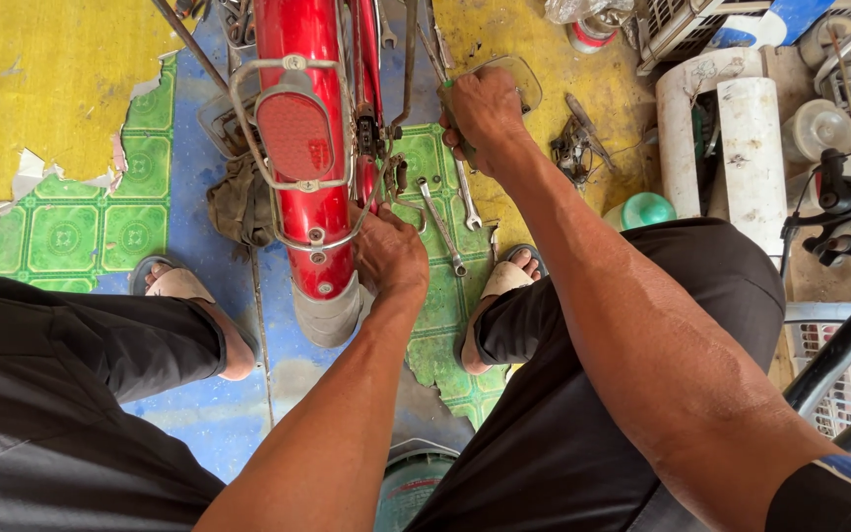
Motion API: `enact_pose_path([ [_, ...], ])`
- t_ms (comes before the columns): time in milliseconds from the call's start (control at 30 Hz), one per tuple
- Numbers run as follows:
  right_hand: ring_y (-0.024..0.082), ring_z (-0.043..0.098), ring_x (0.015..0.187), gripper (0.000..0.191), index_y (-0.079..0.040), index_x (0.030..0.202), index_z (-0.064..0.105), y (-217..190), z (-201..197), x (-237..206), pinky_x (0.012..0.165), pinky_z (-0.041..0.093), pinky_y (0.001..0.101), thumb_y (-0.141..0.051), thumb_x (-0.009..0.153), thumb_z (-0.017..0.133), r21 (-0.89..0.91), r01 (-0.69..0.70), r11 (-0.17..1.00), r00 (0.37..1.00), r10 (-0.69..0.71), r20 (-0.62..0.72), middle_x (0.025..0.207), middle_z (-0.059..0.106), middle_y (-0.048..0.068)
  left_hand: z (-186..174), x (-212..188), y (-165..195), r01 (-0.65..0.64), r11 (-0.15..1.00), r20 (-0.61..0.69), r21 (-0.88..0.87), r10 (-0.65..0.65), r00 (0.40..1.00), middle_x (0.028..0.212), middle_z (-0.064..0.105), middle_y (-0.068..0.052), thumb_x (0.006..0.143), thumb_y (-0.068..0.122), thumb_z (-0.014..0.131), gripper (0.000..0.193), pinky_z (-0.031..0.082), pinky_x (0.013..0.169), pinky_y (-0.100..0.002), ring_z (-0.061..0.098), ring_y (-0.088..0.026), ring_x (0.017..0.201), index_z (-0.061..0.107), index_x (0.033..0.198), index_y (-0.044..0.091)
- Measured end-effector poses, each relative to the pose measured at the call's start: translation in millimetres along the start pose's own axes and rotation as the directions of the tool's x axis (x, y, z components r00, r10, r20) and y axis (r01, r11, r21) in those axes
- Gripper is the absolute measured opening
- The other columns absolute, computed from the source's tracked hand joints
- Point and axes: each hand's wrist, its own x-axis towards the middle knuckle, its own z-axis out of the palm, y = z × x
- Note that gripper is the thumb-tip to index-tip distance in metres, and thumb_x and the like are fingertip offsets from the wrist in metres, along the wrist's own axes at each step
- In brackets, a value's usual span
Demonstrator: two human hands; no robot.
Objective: The person uses a wrench to tighten the rear wheel axle nut on a red bicycle. They then move to the rear of the bike to adjust the brake cable and tighten the reflector bracket using a screwdriver.
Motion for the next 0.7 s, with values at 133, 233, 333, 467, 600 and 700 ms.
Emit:
enact_pose_path([
  [133, 0.018, 0.050, 0.048, 0.024, 0.000, 0.079, 0.052, -2.4, -0.3, -2.9, 0.040, 0.039, 0.0353, -0.012, 0.099, 0.054, 0.031, -0.010, 0.999, 1.000, 0.010, -0.002, 0.065, 0.056, 0.010, 0.7, -1.5, -1.6, -0.036, 0.999, -0.024, 0.009, 0.036, 0.999, 0.106, 0.066, -0.020, 0.103, 0.020, 0.051, 0.023, 0.054, 0.080, -0.053, 0.071, -0.037, 0.093, 0.046, 0.119, 0.005],
  [233, 0.018, 0.050, 0.047, 0.022, 0.000, 0.081, 0.054, 1.7, -1.7, 1.7, 0.040, 0.039, 0.0357, -0.012, 0.099, 0.052, 0.022, 0.015, 1.000, 1.000, -0.015, -0.010, 0.064, 0.056, 0.010, 2.6, -0.1, -3.2, -0.132, 0.991, -0.119, -0.026, 0.128, 0.985, 0.106, 0.064, -0.021, 0.100, 0.018, 0.054, 0.027, 0.051, 0.078, -0.055, 0.069, -0.039, 0.091, 0.045, 0.122, 0.005],
  [333, 0.018, 0.051, 0.047, 0.020, 0.001, 0.085, 0.055, 6.1, -3.3, 6.2, 0.040, 0.040, 0.0358, -0.011, 0.098, 0.046, 0.036, 0.023, 0.999, 1.000, -0.022, -0.021, 0.065, 0.056, 0.010, 5.6, 2.2, -3.5, -0.042, 0.999, -0.046, -0.032, 0.040, 0.998, 0.102, 0.066, -0.019, 0.104, 0.023, 0.053, 0.023, 0.053, 0.081, -0.053, 0.071, -0.036, 0.092, 0.047, 0.117, 0.005],
  [467, 0.018, 0.051, 0.047, 0.020, 0.003, 0.088, 0.052, 8.9, -5.3, 10.4, 0.040, 0.040, 0.0360, -0.010, 0.099, 0.043, 0.032, 0.038, 0.999, 0.999, -0.038, 0.008, 0.066, 0.056, 0.011, 7.7, 3.8, -4.1, -0.068, 0.997, -0.081, -0.028, 0.065, 0.995, 0.114, 0.067, -0.023, 0.103, 0.024, 0.056, 0.029, 0.052, 0.085, -0.054, 0.069, -0.040, 0.100, 0.051, 0.125, 0.005],
  [600, 0.018, 0.050, 0.047, 0.021, 0.004, 0.088, 0.052, 9.4, -4.4, 9.3, 0.040, 0.040, 0.0364, -0.011, 0.099, 0.042, 0.067, 0.035, 0.997, 0.999, -0.036, 0.018, 0.067, 0.056, 0.011, 7.9, 9.0, -1.9, -0.068, 0.994, -0.114, -0.087, 0.058, 0.992, 0.120, 0.068, -0.023, 0.101, 0.027, 0.056, 0.043, 0.052, 0.086, -0.053, 0.069, -0.041, 0.102, 0.047, 0.139, 0.008],
  [700, 0.018, 0.051, 0.047, 0.018, 0.003, 0.090, 0.051, 8.7, -4.5, 6.9, 0.039, 0.040, 0.0366, -0.010, 0.098, 0.041, 0.046, 0.055, 0.997, 0.998, -0.056, 0.018, 0.067, 0.057, 0.012, 11.3, 12.6, 1.9, -0.014, 0.994, -0.095, -0.112, 0.004, 0.995, 0.113, 0.071, -0.021, 0.101, 0.027, 0.057, 0.039, 0.055, 0.084, -0.051, 0.072, -0.038, 0.097, 0.051, 0.135, 0.008],
])
